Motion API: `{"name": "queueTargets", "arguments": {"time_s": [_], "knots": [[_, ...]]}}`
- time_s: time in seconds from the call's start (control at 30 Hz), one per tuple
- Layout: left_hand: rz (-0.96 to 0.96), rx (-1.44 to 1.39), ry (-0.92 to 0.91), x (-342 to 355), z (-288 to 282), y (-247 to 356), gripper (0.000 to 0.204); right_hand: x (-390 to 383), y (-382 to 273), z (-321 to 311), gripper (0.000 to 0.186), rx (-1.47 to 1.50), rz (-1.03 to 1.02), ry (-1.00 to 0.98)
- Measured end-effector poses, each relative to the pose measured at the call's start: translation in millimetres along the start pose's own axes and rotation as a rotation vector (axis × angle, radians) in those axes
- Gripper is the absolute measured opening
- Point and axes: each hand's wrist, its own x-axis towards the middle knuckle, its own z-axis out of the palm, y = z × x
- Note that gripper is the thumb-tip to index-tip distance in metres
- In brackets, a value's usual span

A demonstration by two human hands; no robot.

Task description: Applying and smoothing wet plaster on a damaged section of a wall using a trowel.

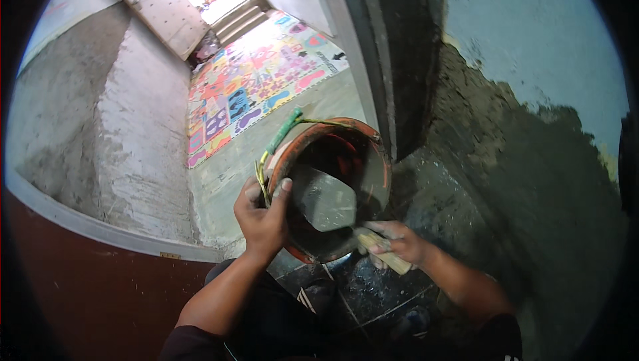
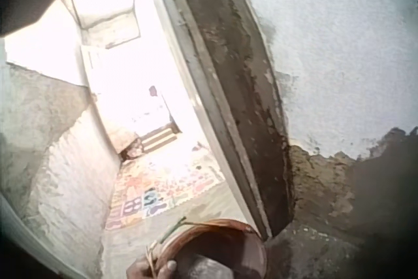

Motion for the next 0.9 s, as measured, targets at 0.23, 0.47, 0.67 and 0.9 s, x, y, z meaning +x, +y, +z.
{"name": "queueTargets", "arguments": {"time_s": [0.23, 0.47, 0.67, 0.9], "knots": [[-0.471, -0.198, 0.161, 22.7, -23.1, -39.4, 0.037, -59.8, -17.3, -14.1, 0.043, -0.185, -0.036, 0.012], [-0.662, -0.252, 0.047, 31.6, -36.4, -62.9, 0.033, -123.7, 14.6, -54.8, 0.050, -0.230, -0.089, 0.410], [-0.670, -0.205, 0.010, 30.5, -35.6, -57.8, 0.034, -146.3, 86.7, -120.7, 0.067, -0.263, -0.019, 0.972], [-0.752, -0.205, -0.040, 30.0, -27.3, -51.5, 0.035, -147.1, 113.4, -184.5, 0.073, -0.334, 0.082, 1.073]]}}
